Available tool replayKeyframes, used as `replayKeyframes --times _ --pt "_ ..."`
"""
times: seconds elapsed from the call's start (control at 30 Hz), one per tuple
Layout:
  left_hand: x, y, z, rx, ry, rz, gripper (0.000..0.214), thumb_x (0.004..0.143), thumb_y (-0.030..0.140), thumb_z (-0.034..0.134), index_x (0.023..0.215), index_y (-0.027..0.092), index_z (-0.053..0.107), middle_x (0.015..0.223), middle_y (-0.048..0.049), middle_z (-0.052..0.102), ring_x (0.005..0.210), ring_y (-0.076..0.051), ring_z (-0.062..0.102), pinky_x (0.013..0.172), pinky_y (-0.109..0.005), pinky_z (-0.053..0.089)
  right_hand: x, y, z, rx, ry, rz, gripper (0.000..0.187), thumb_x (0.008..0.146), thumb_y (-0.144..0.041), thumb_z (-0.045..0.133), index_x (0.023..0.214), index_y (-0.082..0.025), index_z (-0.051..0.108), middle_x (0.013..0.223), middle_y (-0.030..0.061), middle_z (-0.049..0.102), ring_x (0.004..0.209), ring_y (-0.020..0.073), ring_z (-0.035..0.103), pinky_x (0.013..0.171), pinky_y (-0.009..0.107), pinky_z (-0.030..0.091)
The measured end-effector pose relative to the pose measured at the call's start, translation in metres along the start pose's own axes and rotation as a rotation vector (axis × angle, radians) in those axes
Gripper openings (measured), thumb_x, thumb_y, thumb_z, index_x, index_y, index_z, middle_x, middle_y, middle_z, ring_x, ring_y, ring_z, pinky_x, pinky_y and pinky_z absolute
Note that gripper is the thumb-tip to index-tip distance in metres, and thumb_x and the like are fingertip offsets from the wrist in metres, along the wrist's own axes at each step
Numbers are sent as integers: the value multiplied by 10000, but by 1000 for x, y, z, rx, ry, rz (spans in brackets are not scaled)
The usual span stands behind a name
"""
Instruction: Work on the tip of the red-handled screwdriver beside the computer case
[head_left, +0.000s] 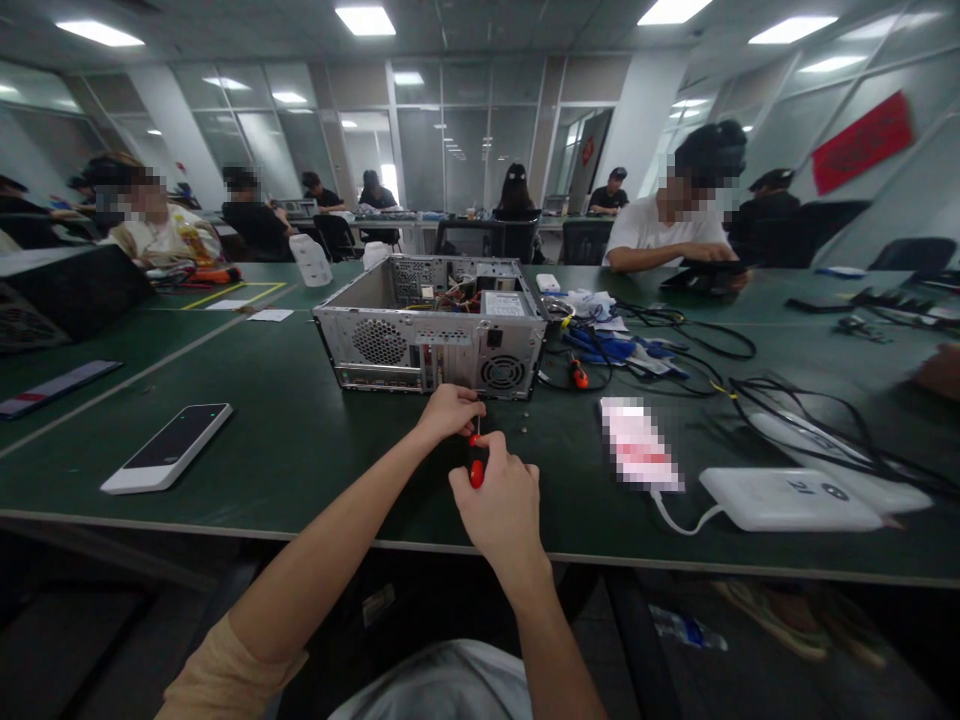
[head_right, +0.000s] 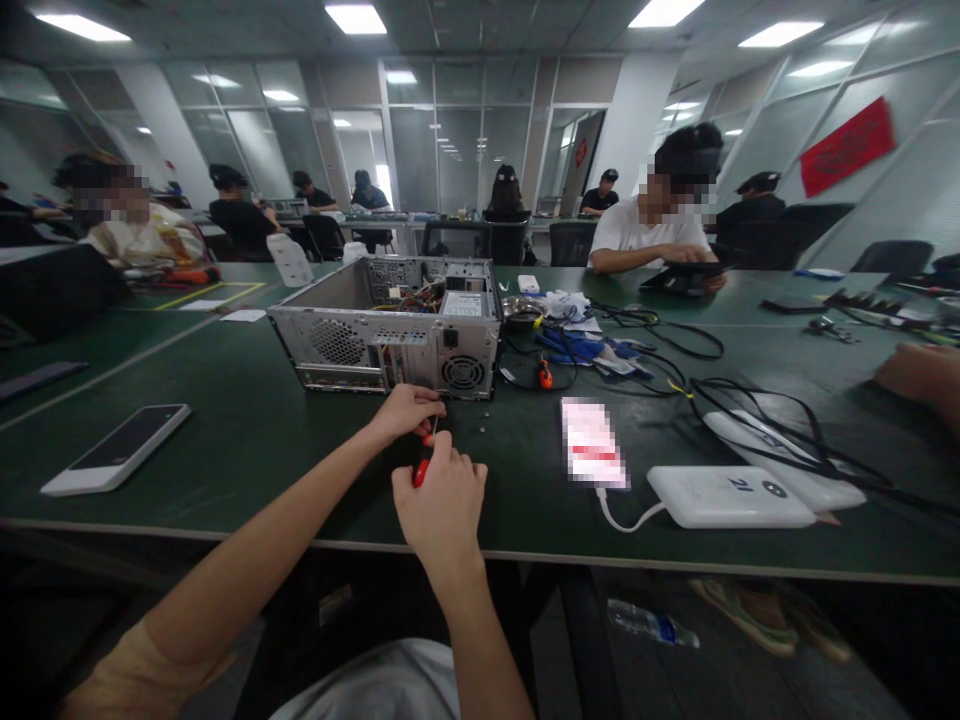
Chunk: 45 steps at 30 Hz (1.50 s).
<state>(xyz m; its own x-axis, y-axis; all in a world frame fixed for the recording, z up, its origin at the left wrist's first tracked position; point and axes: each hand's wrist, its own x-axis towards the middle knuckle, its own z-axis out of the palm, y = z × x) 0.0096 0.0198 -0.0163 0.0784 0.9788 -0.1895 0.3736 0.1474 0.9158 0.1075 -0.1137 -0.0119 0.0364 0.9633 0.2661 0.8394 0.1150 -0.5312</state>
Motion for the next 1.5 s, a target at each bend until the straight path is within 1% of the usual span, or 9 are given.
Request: replayKeyframes --times 0.17,0.33,0.53,0.63,0.73,0.83,1.0,1.27,1.5 --pt "-2 1 -1 -38 -3 -10 433 844 159 659 1257 41 604 953 -114 748 484 -55 573 464 -160 506 3 -6 0 38 -50 35 204 904 -269 421 1081 -183 477 827 66 704 784 244 650 849 368 353" --pt "-1 1 1 -58 29 -32 448 811 142 678 1246 53 623 877 -86 742 476 -63 576 475 -181 518 1 -1 2 46 -28 8 191 883 -273 453 1054 -191 471 855 67 708 812 244 657 853 357 365" --pt "-5 6 2 -66 22 -31 430 803 127 669 1221 35 630 816 -85 728 458 -80 579 464 -206 520 0 1 0 79 -44 9 205 873 -275 456 1059 -190 465 825 55 699 789 229 647 862 357 363" --pt "-6 5 1 -56 31 -26 437 796 131 672 1221 37 634 801 -78 727 460 -86 587 461 -208 522 -1 2 0 78 -36 4 201 865 -284 465 1046 -197 470 848 56 699 793 226 642 858 354 361" --pt "-4 4 1 -54 48 -12 451 784 148 695 1224 61 640 845 -73 733 470 -80 599 477 -200 531 -1 3 1 84 -7 -10 213 845 -282 480 1045 -207 472 867 49 692 797 228 635 840 349 362" --pt "-2 1 1 -44 50 16 460 776 169 708 1223 78 646 888 -79 738 485 -84 616 494 -206 545 -1 4 1 102 -5 -7 220 843 -281 484 1050 -209 469 861 42 681 795 226 630 843 349 361" --pt "3 -4 0 32 56 8 445 764 177 703 1194 72 660 842 -80 742 509 -111 639 501 -219 555 0 2 2 76 -25 -8 210 850 -291 486 1040 -203 468 850 47 680 810 233 630 847 354 354" --pt "2 -2 1 -16 10 8 449 808 159 671 1235 32 611 933 -121 746 465 -74 585 442 -197 516 0 -1 2 36 -29 -5 203 869 -312 479 1037 -200 458 874 60 694 795 224 632 824 346 344" --pt "2 -3 2 -24 17 10 446 803 154 675 1232 48 616 964 -119 747 451 -49 560 450 -175 501 0 -1 0 7 -28 -19 185 856 -294 492 1019 -206 473 847 50 689 790 222 619 790 333 325"
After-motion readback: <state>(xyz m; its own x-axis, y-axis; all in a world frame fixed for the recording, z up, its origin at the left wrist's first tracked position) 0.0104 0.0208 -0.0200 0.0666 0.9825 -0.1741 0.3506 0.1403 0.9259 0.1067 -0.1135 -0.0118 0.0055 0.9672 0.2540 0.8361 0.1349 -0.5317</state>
